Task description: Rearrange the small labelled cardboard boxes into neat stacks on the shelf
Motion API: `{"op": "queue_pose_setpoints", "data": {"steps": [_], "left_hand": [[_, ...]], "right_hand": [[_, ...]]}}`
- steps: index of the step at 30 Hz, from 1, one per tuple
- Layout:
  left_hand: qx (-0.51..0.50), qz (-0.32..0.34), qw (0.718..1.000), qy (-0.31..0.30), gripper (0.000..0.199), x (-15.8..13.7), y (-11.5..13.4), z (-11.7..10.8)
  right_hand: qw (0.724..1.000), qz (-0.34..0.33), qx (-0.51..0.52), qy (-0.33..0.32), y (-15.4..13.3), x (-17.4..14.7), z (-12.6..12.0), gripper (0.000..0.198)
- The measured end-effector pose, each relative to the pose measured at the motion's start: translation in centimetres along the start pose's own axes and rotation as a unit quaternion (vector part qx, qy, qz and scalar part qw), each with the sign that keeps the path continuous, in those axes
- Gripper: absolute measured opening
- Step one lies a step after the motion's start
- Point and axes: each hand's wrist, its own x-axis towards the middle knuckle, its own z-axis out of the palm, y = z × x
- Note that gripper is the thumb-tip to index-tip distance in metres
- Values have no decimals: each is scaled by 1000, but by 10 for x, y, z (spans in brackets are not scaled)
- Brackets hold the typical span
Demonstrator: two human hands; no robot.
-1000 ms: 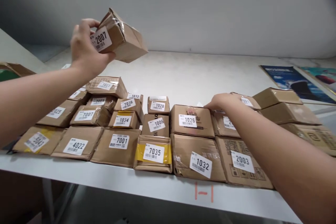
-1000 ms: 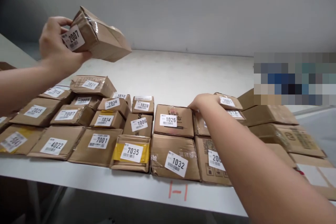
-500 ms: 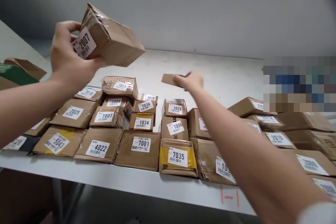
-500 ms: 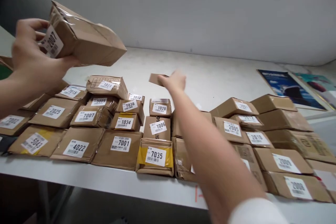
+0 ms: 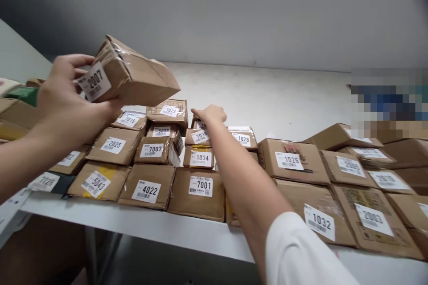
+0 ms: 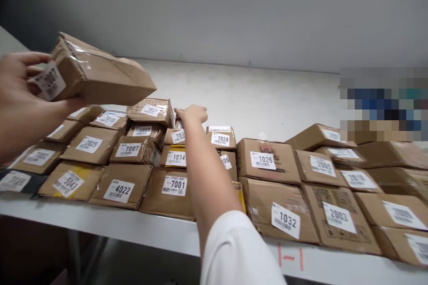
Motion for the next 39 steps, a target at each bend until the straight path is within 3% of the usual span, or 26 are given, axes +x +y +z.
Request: {"op": "queue_pose_setpoints", "data": {"steps": [6,10,13,17,21,26,30,34,39], "left_hand": [[43,1,998,42,80,23,13,17],[19,35,998,48,73,24,28,41],[-33,75,996,27,68,12,59,68],[-94,143,982,-84,65,-12,118,119],[-86,205,949,-223,67,-37,172,172],[-51,244,923,-293,63,-54,200,211],[9,219,930,-295,62,-55,198,219],[-5,202,940,-275,64,-54,197,214],[-46,170,958,-227,65,-50,200,196]], "right_hand": [[997,-66,-9,48,33,-3,-32,77],[989,-71,-48,119,80,0,-75,57],[986,-44,-84,139,119,1,-110,49],[982,-7,-123,143,167,-8,-150,44],[974,-1,-184,135,210,-24,-184,37],[969,33,-227,97,261,-37,-217,35],[979,55,-195,31,286,-49,-223,45],[980,37,-177,-81,292,-73,-205,64],[980,59,-180,-58,301,-97,-174,78]]}}
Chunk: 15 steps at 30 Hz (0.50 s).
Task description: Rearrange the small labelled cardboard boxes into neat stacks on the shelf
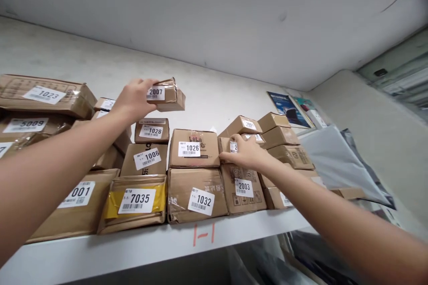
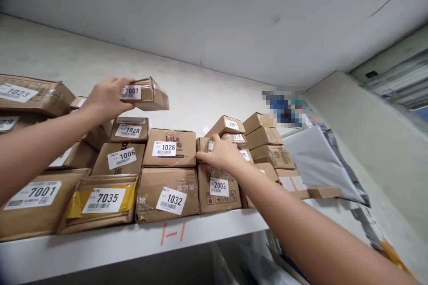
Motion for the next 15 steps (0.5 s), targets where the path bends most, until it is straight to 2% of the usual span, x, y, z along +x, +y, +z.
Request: {"op": "queue_pose_setpoints", "data": {"steps": [2,5,8,11,15], "left_hand": [[1,-18,1000,10,68,-1,0,-10],[-1,-41,999,12,70,-3,1,-21],[0,-36,999,-6,67,-8,1,-24],[1,-27,1000,-8,66,-13,1,-20],[-20,-19,999,22,66,-16,-2,-19]], "right_hand": [[1000,10,19,16,1,-1,10,79],[996,25,58,58,1,-1,18,71],[988,41,98,111,0,-1,21,64],[977,44,124,165,-3,-2,16,59],[960,53,164,223,-8,1,-1,59]]}}
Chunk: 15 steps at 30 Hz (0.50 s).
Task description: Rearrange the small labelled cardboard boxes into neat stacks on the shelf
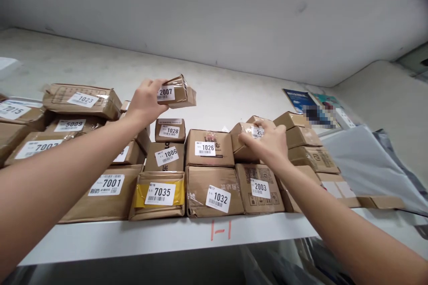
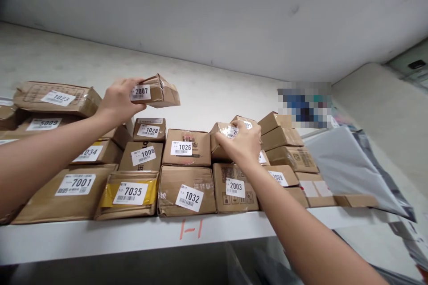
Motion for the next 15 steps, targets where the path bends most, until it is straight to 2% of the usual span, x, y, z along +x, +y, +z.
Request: {"op": "queue_pose_setpoints", "data": {"steps": [4,9,15], "left_hand": [[-3,0,1000,28,69,1,-3,-10],[0,-12,999,34,67,0,-7,-23],[-1,-17,999,40,69,-6,-16,-25]], "right_hand": [[999,-4,12,37,-11,10,-11,58],[995,-27,17,91,-21,18,-18,57],[985,-36,59,157,-31,28,-17,57]]}}
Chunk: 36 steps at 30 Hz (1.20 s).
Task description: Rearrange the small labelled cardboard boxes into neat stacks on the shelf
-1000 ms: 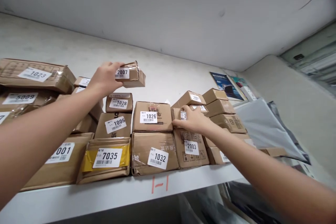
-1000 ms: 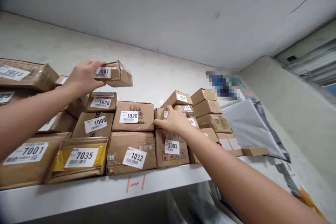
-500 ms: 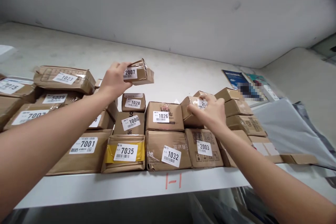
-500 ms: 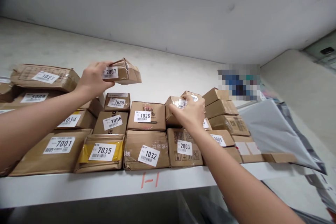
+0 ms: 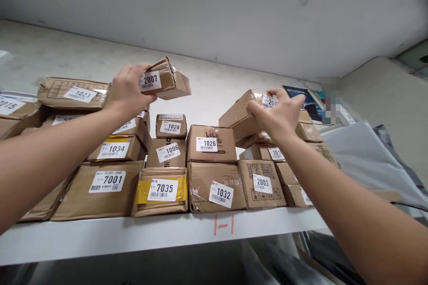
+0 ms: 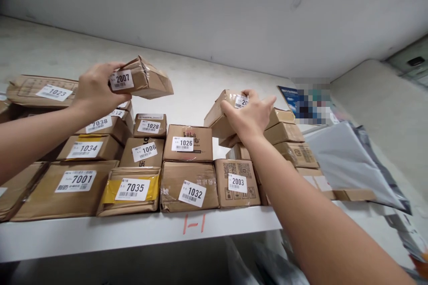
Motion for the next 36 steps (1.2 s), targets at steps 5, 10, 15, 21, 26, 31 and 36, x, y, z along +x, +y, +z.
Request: {"op": "queue_pose_setpoints", "data": {"steps": [5,10,15,21,26,31,36], "left_hand": [[20,4,1000,9,69,-2,-5,-2],[28,-22,999,-14,68,-6,0,-3],[66,-3,993,-99,68,-1,13,23],[115,31,972,-203,67,13,19,57],[118,9,943,-312,77,25,13,49],[93,-7,934,-345,81,23,10,45],[98,6,940,-327,79,15,7,48]], "right_hand": [[998,-17,44,36,-24,6,25,60],[996,-23,80,-20,-53,-8,67,57],[993,-24,63,-97,-61,-33,82,52],[988,-23,24,-152,-63,-34,73,61],[982,4,41,-185,-69,-31,70,63],[968,-37,51,-244,-59,-23,58,67],[957,-42,16,-288,3,-11,21,76]]}}
